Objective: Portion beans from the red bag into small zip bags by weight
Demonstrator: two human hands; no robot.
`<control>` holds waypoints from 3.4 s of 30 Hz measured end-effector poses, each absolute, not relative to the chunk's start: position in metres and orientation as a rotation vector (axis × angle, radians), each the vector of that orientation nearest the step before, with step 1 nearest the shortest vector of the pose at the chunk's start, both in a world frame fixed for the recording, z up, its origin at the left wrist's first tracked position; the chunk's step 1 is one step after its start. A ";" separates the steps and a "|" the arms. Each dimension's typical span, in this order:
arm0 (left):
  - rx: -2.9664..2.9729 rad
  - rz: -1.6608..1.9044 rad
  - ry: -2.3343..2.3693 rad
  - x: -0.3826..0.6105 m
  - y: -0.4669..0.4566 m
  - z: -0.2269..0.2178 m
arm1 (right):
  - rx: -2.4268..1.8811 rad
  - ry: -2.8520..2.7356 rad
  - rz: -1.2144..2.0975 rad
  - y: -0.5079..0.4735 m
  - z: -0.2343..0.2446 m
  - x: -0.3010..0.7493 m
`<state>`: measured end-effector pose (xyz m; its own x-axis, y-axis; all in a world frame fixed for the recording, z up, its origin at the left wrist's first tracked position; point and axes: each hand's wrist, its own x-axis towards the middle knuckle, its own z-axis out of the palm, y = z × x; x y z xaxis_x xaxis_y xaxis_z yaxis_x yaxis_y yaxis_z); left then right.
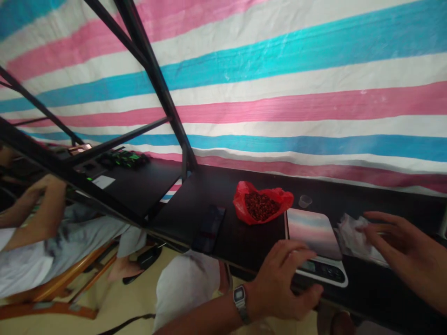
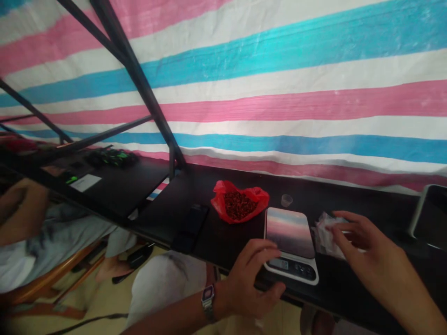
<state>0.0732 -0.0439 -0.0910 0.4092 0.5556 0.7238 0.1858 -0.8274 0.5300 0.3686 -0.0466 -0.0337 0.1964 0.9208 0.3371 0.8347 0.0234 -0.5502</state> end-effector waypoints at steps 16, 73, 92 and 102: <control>2.332 1.450 0.966 0.058 -0.026 -0.082 | -1.448 -1.604 1.048 -0.035 0.008 0.231; 1.857 1.044 1.472 0.007 0.006 -0.090 | -1.740 -2.847 -0.372 0.081 -0.009 0.184; 1.304 1.324 1.136 -0.001 0.030 -0.092 | -1.664 -2.517 0.447 0.091 -0.037 0.164; 1.442 1.349 1.376 0.004 0.023 -0.095 | -1.855 -2.637 0.083 0.078 -0.018 0.171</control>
